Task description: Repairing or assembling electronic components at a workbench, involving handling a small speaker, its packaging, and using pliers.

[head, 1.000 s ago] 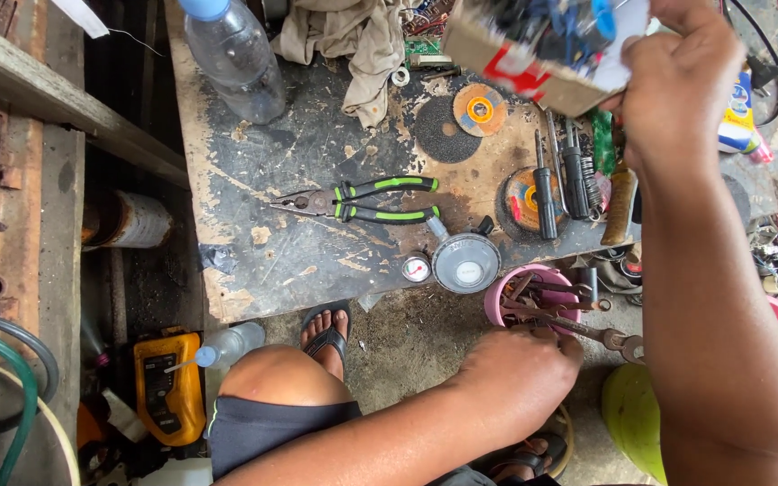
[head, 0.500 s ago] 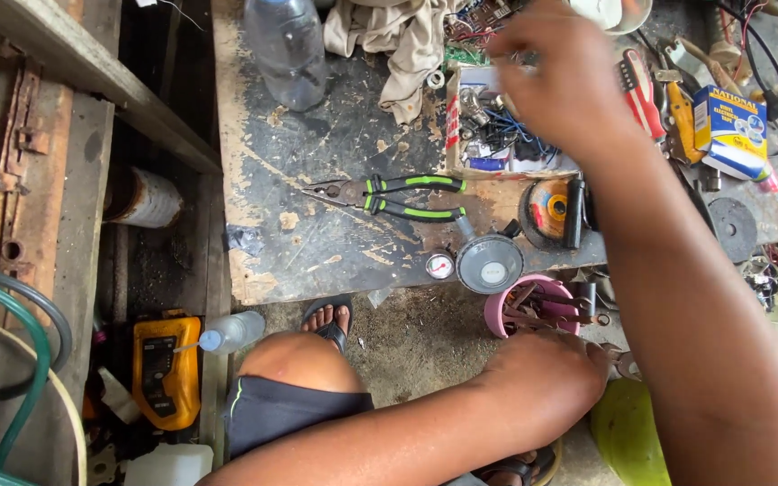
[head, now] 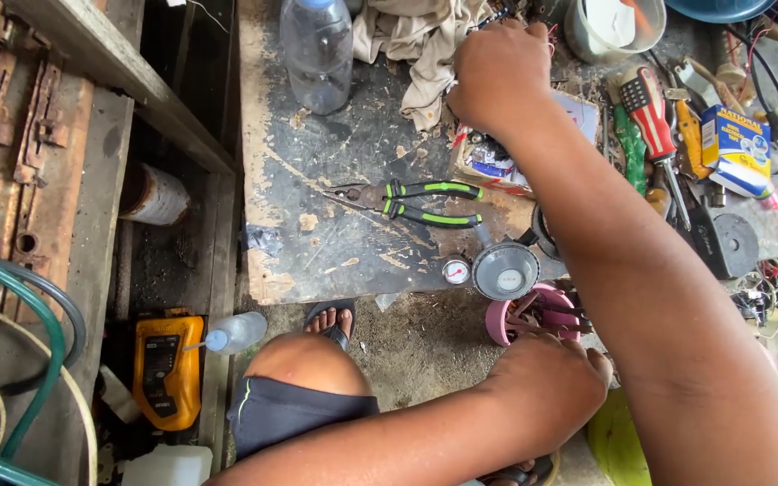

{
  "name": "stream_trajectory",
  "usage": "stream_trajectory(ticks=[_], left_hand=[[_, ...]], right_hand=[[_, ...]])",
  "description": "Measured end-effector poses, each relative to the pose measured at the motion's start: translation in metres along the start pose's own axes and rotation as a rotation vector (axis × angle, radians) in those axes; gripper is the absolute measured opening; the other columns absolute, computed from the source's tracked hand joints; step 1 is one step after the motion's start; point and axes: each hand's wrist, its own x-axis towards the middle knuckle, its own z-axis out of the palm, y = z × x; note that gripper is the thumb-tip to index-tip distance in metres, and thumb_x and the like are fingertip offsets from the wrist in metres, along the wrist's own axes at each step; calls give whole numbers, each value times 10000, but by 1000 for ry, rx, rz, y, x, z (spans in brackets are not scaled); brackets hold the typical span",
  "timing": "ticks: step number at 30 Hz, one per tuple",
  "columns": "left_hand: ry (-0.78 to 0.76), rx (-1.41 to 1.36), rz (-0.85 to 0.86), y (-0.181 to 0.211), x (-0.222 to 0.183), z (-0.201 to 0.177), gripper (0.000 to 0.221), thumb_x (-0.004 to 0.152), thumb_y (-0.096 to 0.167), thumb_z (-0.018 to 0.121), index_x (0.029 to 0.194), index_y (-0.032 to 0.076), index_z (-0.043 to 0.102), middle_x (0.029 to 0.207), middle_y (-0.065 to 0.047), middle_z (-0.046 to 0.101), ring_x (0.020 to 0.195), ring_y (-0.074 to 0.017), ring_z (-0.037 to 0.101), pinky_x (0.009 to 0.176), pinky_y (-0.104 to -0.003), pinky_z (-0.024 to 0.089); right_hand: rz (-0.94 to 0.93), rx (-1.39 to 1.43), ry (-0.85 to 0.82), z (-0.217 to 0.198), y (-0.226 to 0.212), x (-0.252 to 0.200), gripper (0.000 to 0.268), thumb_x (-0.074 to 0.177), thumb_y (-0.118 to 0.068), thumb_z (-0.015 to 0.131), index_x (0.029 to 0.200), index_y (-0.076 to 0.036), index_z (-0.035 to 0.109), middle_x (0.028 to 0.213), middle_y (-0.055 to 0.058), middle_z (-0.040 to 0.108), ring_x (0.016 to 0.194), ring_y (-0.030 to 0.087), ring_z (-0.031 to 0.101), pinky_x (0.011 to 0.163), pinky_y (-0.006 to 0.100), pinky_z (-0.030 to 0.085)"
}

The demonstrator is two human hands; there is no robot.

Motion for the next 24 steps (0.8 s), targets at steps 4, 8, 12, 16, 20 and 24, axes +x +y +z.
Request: stream_trajectory(ticks=[4,8,12,16,20,24], left_hand=[[16,44,-15,1,-4,-3,309,888,80,579,1178,93,685,1140,-207,721,957,-419,704,726,-465,552],[69,84,-3,2,-5,2,329,864,91,599,1183,87,682,1104,-188,733,918,-385,715,687,-441,554],[-49,60,-10,2,-4,-10,444,899,75,541,1337,87,605,1241,-187,702,1006,-402,709,767,-455,541],[65,-98,17,-12,-17,-27,227,861,66,616,1072,23,688,965,-173,735,822,-402,710,630,-504,545],[197,-87,42,-25,-31,-55,172,821,82,641,974,20,688,791,-117,742,668,-355,720,531,-520,542],[232,-76,67,-27,-31,-56,155,832,-9,608,958,28,691,810,-133,736,714,-337,722,575,-506,570]], right_hand=[[-11,-42,-14,4,-2,11,144,840,-93,677,954,-91,766,1056,154,752,1127,387,629,1058,568,416],[-45,-94,-17,7,-5,16,233,835,-71,677,1038,-126,778,1090,136,754,1124,385,644,1023,539,411],[-173,117,248,20,11,2,262,852,-120,659,997,-268,820,1051,95,743,1059,385,634,981,542,333],[-295,600,579,8,38,-51,130,934,-26,775,866,-81,678,871,50,698,846,235,617,853,474,427],[-289,872,584,17,66,-103,89,1020,23,776,981,-12,703,916,63,695,825,166,611,723,328,504],[-134,1006,465,34,71,-112,185,983,51,764,1164,33,735,864,59,675,755,134,598,683,260,560]])
